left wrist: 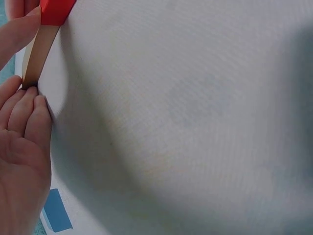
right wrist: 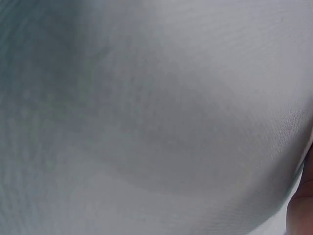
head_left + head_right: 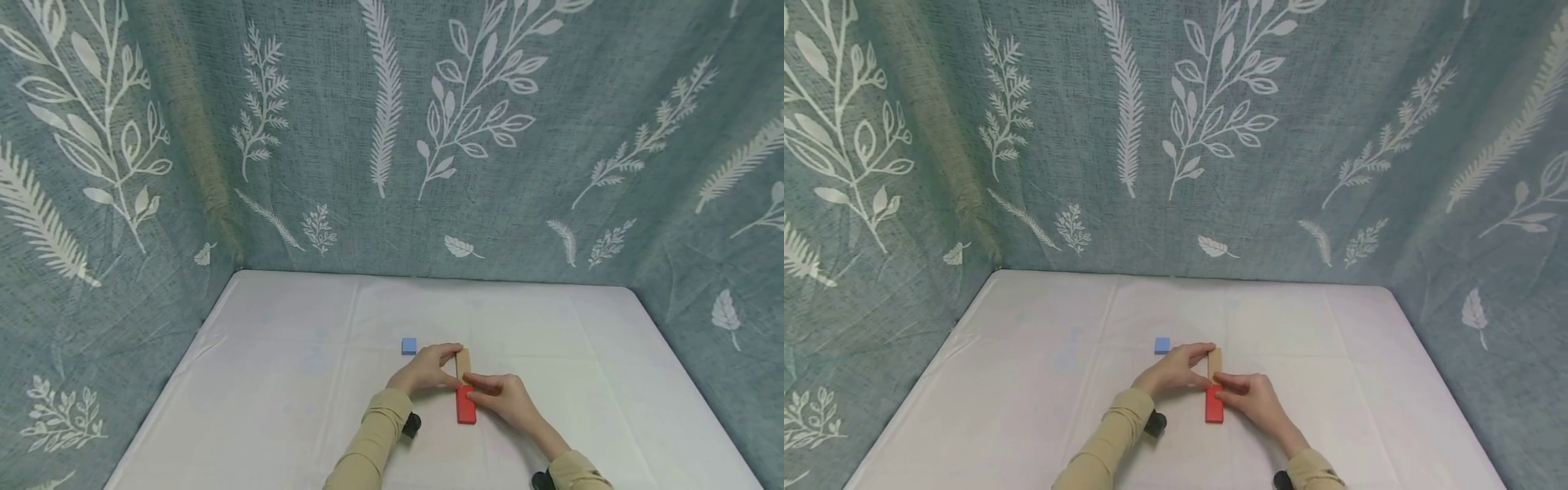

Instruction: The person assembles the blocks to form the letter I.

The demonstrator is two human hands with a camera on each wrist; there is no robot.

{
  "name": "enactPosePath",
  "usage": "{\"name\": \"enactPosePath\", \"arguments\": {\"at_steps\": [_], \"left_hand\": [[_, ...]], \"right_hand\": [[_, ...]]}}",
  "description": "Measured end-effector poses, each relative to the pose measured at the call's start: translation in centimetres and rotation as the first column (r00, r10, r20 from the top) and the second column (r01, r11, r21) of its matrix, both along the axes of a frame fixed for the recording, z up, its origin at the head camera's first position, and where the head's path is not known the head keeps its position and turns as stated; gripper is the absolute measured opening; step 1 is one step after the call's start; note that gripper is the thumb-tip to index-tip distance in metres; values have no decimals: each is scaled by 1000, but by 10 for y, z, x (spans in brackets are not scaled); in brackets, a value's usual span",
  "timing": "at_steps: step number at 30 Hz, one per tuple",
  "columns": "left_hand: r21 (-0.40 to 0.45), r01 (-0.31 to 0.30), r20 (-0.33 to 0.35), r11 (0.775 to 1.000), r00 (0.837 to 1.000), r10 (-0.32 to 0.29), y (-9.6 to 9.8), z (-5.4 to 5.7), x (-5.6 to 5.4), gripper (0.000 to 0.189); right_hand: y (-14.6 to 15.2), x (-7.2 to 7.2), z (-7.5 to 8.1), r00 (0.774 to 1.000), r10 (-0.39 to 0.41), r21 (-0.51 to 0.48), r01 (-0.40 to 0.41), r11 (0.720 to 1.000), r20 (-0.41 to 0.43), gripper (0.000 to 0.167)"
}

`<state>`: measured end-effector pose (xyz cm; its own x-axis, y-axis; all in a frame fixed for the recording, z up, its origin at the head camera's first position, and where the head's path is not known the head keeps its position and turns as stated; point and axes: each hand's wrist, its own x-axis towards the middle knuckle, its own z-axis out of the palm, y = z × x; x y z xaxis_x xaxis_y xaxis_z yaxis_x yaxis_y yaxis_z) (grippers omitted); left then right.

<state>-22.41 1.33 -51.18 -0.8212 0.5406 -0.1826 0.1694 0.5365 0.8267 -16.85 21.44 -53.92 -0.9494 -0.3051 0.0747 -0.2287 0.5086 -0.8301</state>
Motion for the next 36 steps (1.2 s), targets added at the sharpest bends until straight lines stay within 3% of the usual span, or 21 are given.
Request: {"name": "enactPosePath", "arguments": {"at_steps": [5,15,20,24,30,36], "left_hand": [[1,6,-15,1000,1000,-6,0,-2,0,72],[-2,41,-110,999,993,-41,-3,-4,2,73],[-49,37,-167,998,985,-45,-3,3,6,72],[-18,29,-194,999,980,-32,-9,9,6,65],[41,25,-216,999,976,-15,-29,19,-4,61],[4,-16,-256,1000,967,17,-54,29,-14,60]], "right_hand": [[1,0,1,1000,6,2,-6,1000,-6,39],[-2,-2,1,999,35,-1,-35,999,16,39],[-1,-1,3,999,19,-20,-19,1000,25,38],[-3,1,6,999,7,-25,-7,1000,34,37],[-2,0,2,999,9,-28,-8,1000,48,40],[-2,1,2,999,5,-28,-4,1000,44,42]]}}
